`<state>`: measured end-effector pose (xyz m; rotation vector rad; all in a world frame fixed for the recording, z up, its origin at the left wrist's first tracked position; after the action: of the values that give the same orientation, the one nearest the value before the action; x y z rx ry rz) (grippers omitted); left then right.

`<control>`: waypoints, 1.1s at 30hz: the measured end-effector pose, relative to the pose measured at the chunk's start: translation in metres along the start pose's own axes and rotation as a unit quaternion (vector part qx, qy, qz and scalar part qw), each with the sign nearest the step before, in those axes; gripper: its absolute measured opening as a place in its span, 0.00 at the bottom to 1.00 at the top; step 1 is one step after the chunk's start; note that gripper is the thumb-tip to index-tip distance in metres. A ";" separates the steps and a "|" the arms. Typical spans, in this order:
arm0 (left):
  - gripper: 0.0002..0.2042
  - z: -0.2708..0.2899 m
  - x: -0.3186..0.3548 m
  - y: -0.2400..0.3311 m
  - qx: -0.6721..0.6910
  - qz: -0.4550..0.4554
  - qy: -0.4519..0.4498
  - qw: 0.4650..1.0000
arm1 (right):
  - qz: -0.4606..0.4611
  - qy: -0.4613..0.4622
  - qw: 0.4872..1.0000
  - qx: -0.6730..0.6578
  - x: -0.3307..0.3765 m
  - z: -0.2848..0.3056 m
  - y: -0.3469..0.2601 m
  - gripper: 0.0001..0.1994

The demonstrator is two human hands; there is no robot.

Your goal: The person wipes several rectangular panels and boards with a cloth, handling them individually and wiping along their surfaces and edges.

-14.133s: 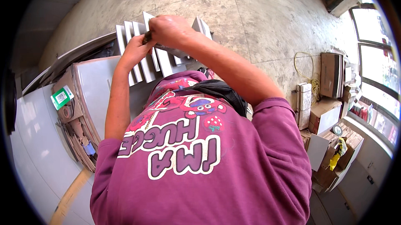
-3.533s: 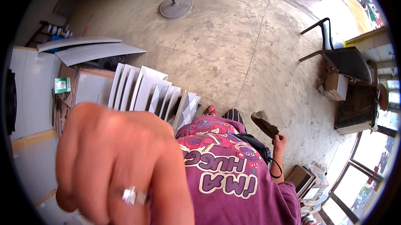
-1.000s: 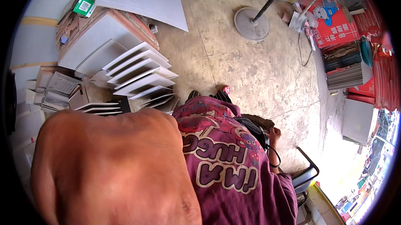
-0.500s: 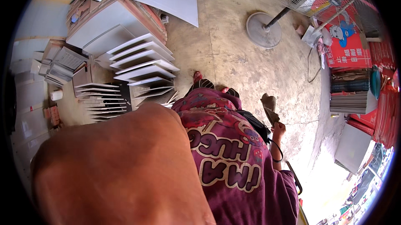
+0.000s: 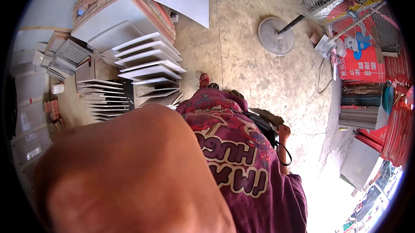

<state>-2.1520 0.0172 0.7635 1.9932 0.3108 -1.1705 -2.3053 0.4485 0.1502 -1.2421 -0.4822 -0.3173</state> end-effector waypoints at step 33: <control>0.12 0.244 0.384 0.008 -0.379 0.413 0.602 0.569 | 0.008 -0.075 0.956 0.283 0.008 -0.113 -0.144 0.14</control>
<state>-2.0918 -0.2323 0.3878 1.4284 0.3588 0.9582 -2.3476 0.2977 0.2450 -0.7113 -0.6397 -0.0570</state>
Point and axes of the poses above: each hand's wrist, its own x-axis away from the middle knuckle, its own z-axis out of the back of the hand, y = z × x, the point moved 5 cm from there along -x, towards the middle knuckle, and after that the axes turned 13 degrees about -x, right-handed, at the moved point
